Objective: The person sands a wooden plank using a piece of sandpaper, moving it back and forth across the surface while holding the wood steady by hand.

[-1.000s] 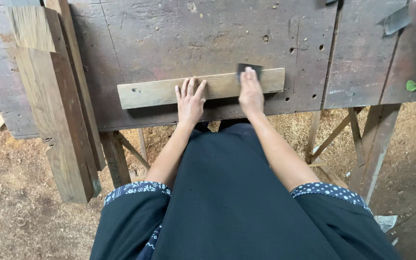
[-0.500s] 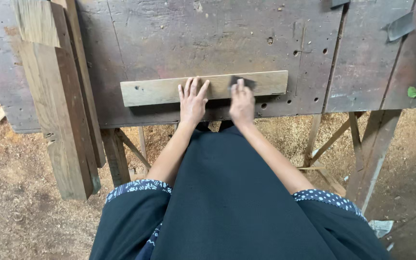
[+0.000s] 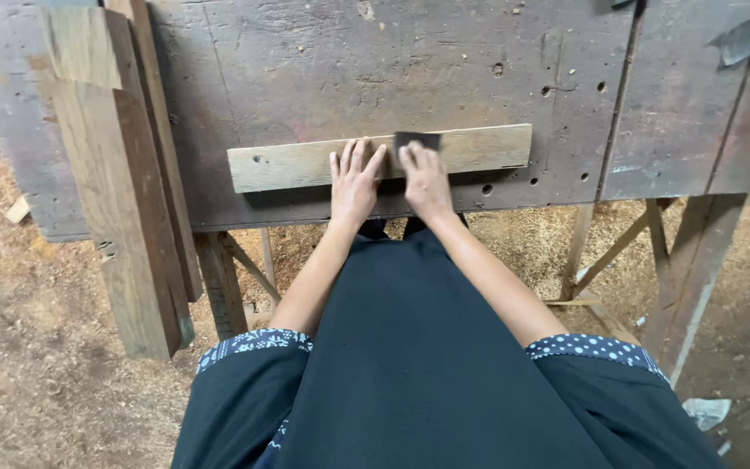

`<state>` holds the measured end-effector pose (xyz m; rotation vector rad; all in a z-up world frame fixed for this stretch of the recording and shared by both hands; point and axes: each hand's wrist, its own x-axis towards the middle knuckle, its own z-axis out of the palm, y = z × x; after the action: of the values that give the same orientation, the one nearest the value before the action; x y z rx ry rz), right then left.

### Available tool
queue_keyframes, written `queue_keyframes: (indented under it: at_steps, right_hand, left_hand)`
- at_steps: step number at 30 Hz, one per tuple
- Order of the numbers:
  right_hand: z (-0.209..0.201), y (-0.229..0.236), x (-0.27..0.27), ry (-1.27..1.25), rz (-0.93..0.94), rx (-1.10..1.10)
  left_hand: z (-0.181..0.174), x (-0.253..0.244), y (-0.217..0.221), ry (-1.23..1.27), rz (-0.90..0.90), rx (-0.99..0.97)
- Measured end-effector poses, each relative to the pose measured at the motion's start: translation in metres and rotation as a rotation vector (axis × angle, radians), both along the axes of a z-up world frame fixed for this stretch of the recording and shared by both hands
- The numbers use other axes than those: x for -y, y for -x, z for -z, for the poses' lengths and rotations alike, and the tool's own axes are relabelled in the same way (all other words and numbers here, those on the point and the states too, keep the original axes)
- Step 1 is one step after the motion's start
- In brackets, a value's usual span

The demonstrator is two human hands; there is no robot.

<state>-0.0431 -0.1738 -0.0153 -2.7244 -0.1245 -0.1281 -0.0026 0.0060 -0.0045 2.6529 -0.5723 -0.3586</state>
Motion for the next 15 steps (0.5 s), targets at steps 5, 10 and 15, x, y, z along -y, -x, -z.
queue_keyframes:
  at_steps: [5, 10, 15]
  right_hand:
    - [-0.016, 0.006, 0.019, -0.175, 0.126, -0.103]
    - [-0.006, 0.023, 0.025, -0.062, -0.06, -0.063]
    - [0.009, 0.009, 0.031, -0.074, 0.217, -0.047]
  left_hand:
    - [-0.003, -0.005, 0.01, 0.05, 0.012, 0.007]
    - [-0.002, 0.0, 0.0, 0.04, 0.02, 0.005]
    - [-0.001, 0.002, 0.0, 0.016, 0.013, -0.011]
